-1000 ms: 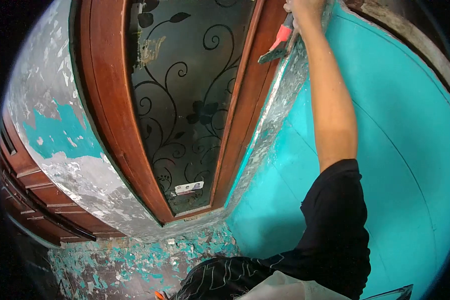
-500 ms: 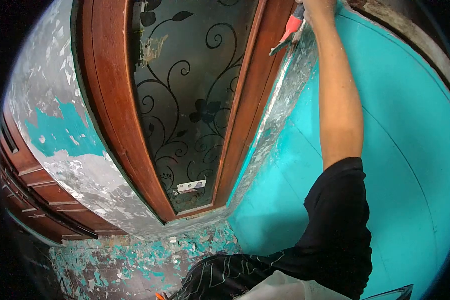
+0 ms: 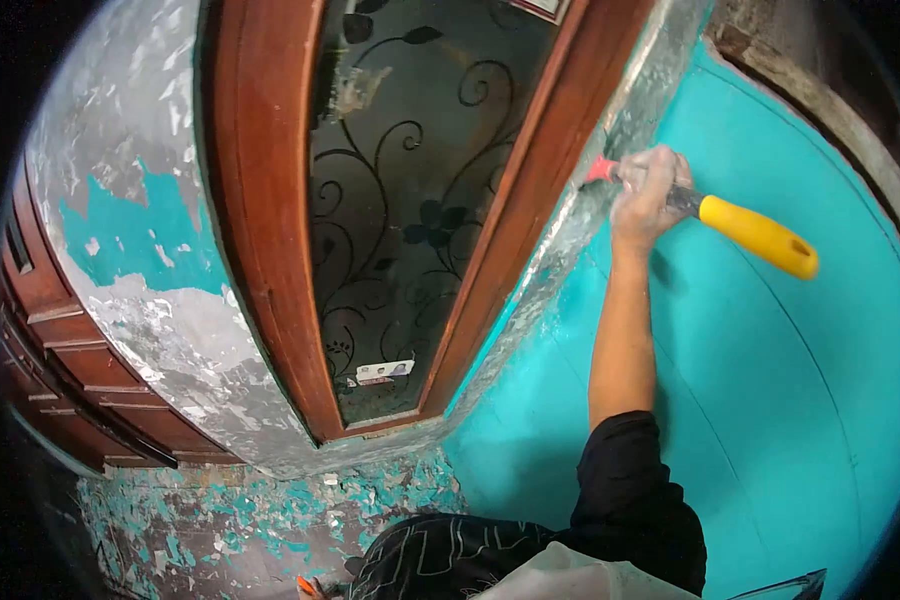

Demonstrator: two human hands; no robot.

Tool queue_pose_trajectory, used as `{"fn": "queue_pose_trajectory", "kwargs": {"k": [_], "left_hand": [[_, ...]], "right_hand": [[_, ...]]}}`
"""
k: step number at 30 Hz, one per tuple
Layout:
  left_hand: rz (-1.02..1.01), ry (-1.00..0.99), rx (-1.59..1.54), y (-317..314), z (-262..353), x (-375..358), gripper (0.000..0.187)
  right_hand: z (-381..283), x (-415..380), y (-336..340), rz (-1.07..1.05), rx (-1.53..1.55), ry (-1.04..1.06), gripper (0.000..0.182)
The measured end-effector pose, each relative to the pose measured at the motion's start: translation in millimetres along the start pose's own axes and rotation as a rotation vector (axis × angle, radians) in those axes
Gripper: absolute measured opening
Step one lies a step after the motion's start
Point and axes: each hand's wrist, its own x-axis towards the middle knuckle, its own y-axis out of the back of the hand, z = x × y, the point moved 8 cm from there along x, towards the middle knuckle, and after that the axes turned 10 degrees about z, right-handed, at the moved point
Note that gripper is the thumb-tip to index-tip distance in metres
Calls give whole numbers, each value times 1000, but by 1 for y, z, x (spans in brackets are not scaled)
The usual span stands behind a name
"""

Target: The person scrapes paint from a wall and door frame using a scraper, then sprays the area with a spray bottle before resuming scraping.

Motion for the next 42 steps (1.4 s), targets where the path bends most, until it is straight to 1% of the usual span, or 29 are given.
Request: {"fn": "queue_pose_trajectory", "kwargs": {"k": [1,2,3,4,6,8,10,12,13,14,16,17,23,24,25,26,27,28,29,30,31,32,33,34,36,40,42], "left_hand": [[-439,522,-441,-26,-27,-7,66],[-874,1033,-881,-39,-25,-27,65],[-784,894,-736,-48,-27,-30,64],[-654,732,-673,-46,-27,-18,55],[-596,648,-636,-75,-63,12,55],[-540,539,-572,-88,-93,46,54],[-500,441,-506,-92,-117,71,54],[-470,359,-439,-85,-134,92,53],[-459,321,-406,-82,-142,97,53],[-449,284,-375,-80,-149,102,53],[-431,216,-318,-76,-158,107,52],[-424,187,-293,-74,-160,108,52],[-401,27,-183,-62,-145,93,51],[-395,3,-163,-61,-143,90,51],[-389,-22,-144,-60,-143,87,50],[-378,-41,-128,-60,-138,85,50],[-368,-54,-114,-61,-130,83,50],[-358,-62,-102,-59,-118,83,50],[-351,-68,-89,-56,-105,82,49],[-349,-78,-74,-53,-96,78,49],[-352,-95,-60,-48,-89,71,49],[-357,-114,-47,-47,-81,59,49],[-362,-135,-35,-45,-74,48,49],[-365,-156,-22,-45,-68,34,48],[-366,-203,5,-46,-59,10,48],[-342,-307,72,-52,-47,-12,47],[-327,-361,109,-54,-44,-18,47]], "right_hand": [[-5,-1,-6,20,9,19,20],[-2,-4,-13,20,8,19,20],[-4,-9,-26,-43,-223,165,25],[-4,-14,-40,-92,-457,312,33],[-1,-24,-66,-138,-410,434,31],[-11,-27,-82,-108,-459,552,29],[-13,-30,-90,-40,-483,569,26],[-15,-33,-99,-18,-487,574,30],[-11,-34,-104,-55,-541,572,28],[-2,-35,-107,-72,-503,578,27],[7,-40,-110,-181,-587,540,28],[6,-42,-106,-177,-588,536,28],[0,-97,-74,-296,-614,486,30],[2,-103,-71,-384,-640,411,23],[7,-108,-67,-471,-666,335,20],[9,-98,-55,-342,-514,281,16],[-1,-83,-40,-201,-283,293,11],[-30,-71,-25,-43,-284,672,9],[-12,-46,-7,26,-155,178,10],[-2,-26,9,86,1,-31,15],[-24,-9,4,22,116,21,20],[-27,6,10,153,165,-26,22],[-29,17,9,85,94,-46,24],[-27,26,9,108,87,-64,27],[-16,34,12,30,141,-118,25],[-7,35,12,56,204,-157,25],[-11,34,3,18,135,-120,26]]}}
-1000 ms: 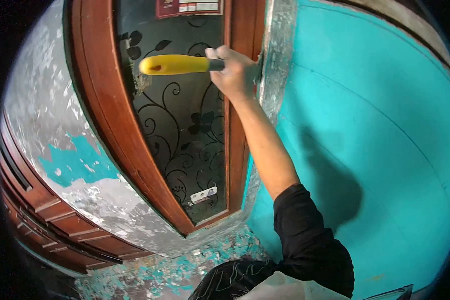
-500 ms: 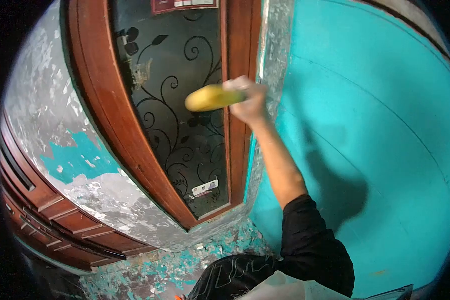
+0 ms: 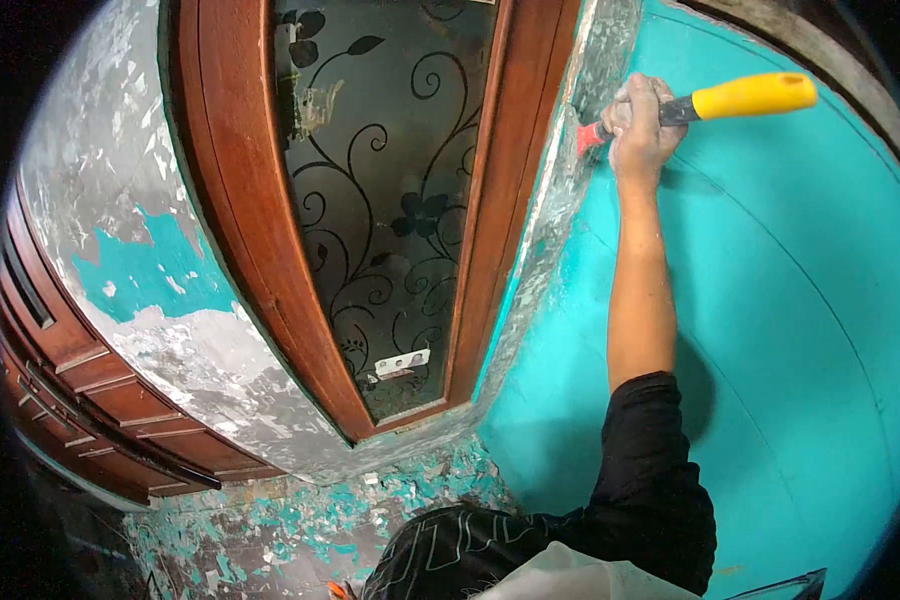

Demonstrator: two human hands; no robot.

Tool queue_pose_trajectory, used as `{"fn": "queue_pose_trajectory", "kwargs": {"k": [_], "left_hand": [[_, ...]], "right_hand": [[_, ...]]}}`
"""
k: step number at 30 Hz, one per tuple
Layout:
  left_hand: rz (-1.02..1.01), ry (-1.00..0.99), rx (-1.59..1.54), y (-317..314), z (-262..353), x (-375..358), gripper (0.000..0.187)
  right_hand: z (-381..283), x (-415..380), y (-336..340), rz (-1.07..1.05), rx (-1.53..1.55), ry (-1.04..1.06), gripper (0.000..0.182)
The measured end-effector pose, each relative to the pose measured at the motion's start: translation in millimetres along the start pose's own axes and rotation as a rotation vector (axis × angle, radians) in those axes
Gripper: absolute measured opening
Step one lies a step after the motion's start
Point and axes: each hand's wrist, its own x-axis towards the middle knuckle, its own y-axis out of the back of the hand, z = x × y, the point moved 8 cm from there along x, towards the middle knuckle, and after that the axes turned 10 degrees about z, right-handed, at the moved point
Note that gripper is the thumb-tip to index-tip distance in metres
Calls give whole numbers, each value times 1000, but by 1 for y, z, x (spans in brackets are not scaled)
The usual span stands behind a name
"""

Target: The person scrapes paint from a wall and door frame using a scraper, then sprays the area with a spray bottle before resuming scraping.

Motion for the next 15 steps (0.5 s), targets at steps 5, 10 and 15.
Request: {"fn": "queue_pose_trajectory", "kwargs": {"k": [5,10,15], "left_hand": [[11,-123,108,0,17,-20,46],[83,-163,99,7,25,-20,40],[-283,463,-676,-2,-3,-10,27]], "right_hand": [[7,-5,-9,-25,-96,9,22],[3,-6,-15,-27,-109,29,22],[10,-11,-16,-95,-236,44,24]]}}
